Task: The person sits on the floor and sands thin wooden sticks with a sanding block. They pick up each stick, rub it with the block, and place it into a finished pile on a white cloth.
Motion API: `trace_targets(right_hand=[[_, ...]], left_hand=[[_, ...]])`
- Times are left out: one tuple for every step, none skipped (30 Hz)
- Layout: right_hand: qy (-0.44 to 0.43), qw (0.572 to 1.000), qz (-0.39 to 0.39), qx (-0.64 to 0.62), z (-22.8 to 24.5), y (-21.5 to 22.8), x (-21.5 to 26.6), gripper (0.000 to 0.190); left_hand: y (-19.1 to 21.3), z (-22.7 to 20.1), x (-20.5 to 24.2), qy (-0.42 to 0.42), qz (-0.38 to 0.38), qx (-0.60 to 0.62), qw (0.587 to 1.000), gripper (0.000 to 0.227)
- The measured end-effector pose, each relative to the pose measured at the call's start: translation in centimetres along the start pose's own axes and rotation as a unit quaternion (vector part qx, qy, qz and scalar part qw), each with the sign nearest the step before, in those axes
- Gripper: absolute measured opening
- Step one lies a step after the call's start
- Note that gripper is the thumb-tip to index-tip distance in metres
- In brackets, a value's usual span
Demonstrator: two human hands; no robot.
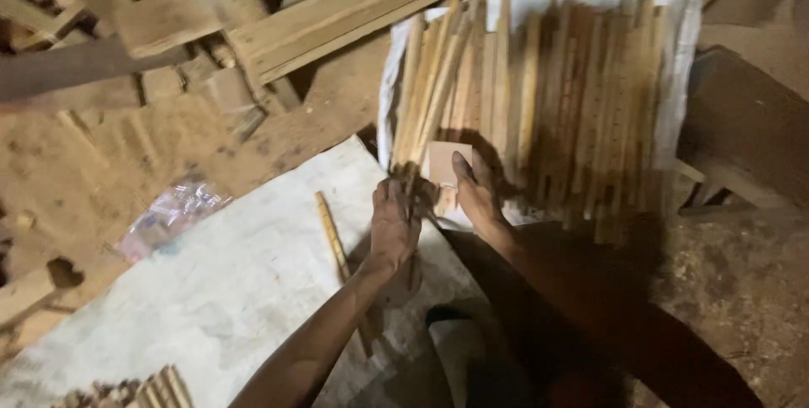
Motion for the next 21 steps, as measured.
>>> trace_targets(right_hand=[[-0.003, 1.0, -0.008, -0.002, 0.0, 0.4, -0.5, 0.067], [0.009, 0.999, -0.016, -0.038, 0.0, 0.7, -0.9, 0.065], [0.019, 0.997, -0.022, -0.075, -0.2, 1.1, -1.1, 0.063], [0.014, 0.997, -0.029, -0.076, 0.3, 1.8, -1.2, 0.063], [0.047, 0.995, -0.04, -0.08, 0.9, 2.5, -1.2, 0.057], [0.08, 0.992, -0.052, -0.085, 1.5, 3.1, -1.2, 0.052], [0.078, 0.992, -0.056, -0.085, 1.0, 3.4, -1.7, 0.052], [0.082, 0.99, -0.073, -0.085, 0.6, 3.6, -2.1, 0.05], [0.086, 0.989, -0.089, -0.085, 0.2, 3.9, -2.5, 0.047], [0.082, 0.989, -0.092, -0.086, -0.3, 4.5, -2.8, 0.047], [0.03, 0.991, -0.069, -0.108, -0.9, 4.9, -3.2, 0.063], [-0.023, 0.99, -0.045, -0.13, -1.4, 5.4, -3.5, 0.081], [-0.026, 0.99, -0.049, -0.131, -0.2, 5.7, -3.0, 0.081], [-0.046, 0.983, -0.047, -0.17, 1.0, 6.0, -2.5, 0.083], [-0.065, 0.975, -0.04, -0.207, 2.2, 6.2, -1.9, 0.086], [-0.067, 0.975, -0.04, -0.208, 2.1, 6.6, -1.8, 0.086], [-0.083, 0.974, -0.025, -0.211, 2.1, 6.7, -1.8, 0.088], [-0.099, 0.972, -0.01, -0.215, 2.2, 6.8, -1.8, 0.091], [-0.1, 0.971, -0.009, -0.216, 1.6, 6.6, -2.1, 0.091], [-0.091, 0.983, -0.004, -0.161, 1.0, 6.3, -2.4, 0.087], [-0.081, 0.991, 0.001, -0.104, 0.4, 6.0, -2.7, 0.085]], left_hand=[[-1.0, 0.4, -1.2, -0.006, 0.006, 0.002, 1.0, 0.04], [-1.9, 0.7, -2.3, -0.048, 0.008, -0.037, 0.998, 0.037], [-3.0, 1.0, -3.2, -0.088, 0.01, -0.075, 0.993, 0.034], [-3.8, -0.2, -3.9, -0.091, 0.017, -0.073, 0.993, 0.034], [-4.5, -1.4, -4.5, -0.055, 0.009, -0.032, 0.998, 0.036], [-5.2, -2.4, -5.1, -0.019, 0.0, 0.01, 1.0, 0.039], [-6.2, -2.3, -5.7, -0.021, 0.004, 0.011, 1.0, 0.039], [-7.2, -2.1, -6.4, 0.014, 0.038, -0.001, 0.999, 0.044], [-8.3, -2.0, -6.9, 0.051, 0.072, -0.013, 0.996, 0.049], [-9.2, -1.5, -6.9, 0.05, 0.077, -0.014, 0.996, 0.049], [-10.1, -1.1, -6.9, 0.036, 0.073, -0.005, 0.997, 0.055], [-10.9, -0.7, -6.9, 0.021, 0.069, 0.004, 0.997, 0.061], [-12.3, 0.7, -7.1, 0.019, 0.074, 0.003, 0.997, 0.061], [-13.7, 2.2, -7.3, 0.035, 0.079, -0.024, 0.996, 0.065], [-15.0, 3.7, -7.3, 0.056, 0.081, -0.053, 0.994, 0.068], [-14.1, 2.2, -7.3, 0.056, 0.083, -0.053, 0.994, 0.068], [-13.1, 0.8, -7.5, 0.084, 0.077, -0.025, 0.993, 0.073], [-12.0, -0.5, -7.7, 0.111, 0.07, 0.003, 0.991, 0.08], [-11.9, -0.5, -8.0, 0.112, 0.071, 0.002, 0.991, 0.08], [-11.7, -0.6, -8.4, 0.126, 0.081, 0.023, 0.989, 0.08], [-11.6, -0.6, -8.7, 0.139, 0.09, 0.046, 0.985, 0.079]])
Point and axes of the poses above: each hand's wrist, its own x-axis away from the middle knuckle, its own y-axis out of the back of the hand, z = x × y, the point moved 1 cm from there along -x, towards the middle knuckle, and after that the axes turned 3 degrees about z, right-handed, at the moved point
